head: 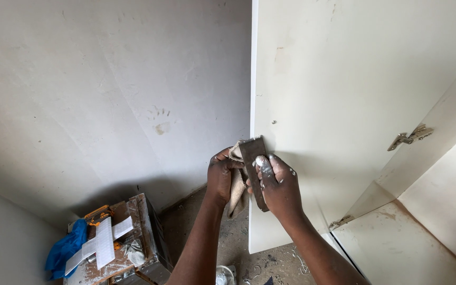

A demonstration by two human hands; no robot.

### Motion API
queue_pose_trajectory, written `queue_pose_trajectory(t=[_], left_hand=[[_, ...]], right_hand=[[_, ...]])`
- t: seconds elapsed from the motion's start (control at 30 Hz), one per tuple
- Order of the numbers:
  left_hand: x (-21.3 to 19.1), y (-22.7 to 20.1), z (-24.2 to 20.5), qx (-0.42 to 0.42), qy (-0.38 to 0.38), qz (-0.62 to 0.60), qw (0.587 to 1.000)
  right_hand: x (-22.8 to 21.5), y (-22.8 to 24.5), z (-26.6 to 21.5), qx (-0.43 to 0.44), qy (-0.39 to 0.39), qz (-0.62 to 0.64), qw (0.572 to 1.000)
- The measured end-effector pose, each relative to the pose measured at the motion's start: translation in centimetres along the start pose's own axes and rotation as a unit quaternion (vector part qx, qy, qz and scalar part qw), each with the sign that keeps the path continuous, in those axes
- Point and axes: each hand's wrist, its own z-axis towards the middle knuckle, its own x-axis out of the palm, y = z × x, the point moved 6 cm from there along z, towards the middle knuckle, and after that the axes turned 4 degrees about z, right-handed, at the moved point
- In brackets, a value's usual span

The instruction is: Applying filler to the edges and surfaces of white cabinet doors using a scraper and wiping away excess with a cloth.

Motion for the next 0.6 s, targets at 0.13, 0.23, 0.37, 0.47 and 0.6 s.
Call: queue_pose_trajectory(t=[0.13,0.23,0.37,0.47,0.6], left_hand=[[1.4,-2.1,-2.0,0.001,0.011,-0.022,1.000],[2.4,-3.8,-3.6,0.020,0.021,-0.015,0.999],[3.9,-6.5,-5.8,0.032,0.019,0.025,0.999],[3.7,-5.8,-5.5,0.035,0.036,0.001,0.999],[3.5,-5.8,-5.5,0.051,0.023,0.055,0.997]], right_hand=[[-1.1,-5.7,-0.6,0.047,0.015,-0.050,0.998],[-0.9,-7.0,-1.0,0.079,0.022,-0.065,0.994],[-0.3,-3.0,0.3,0.041,-0.001,0.000,0.999],[0.4,2.7,1.3,-0.026,0.015,0.025,0.999],[1.2,8.5,2.6,-0.002,0.005,0.020,1.000]])
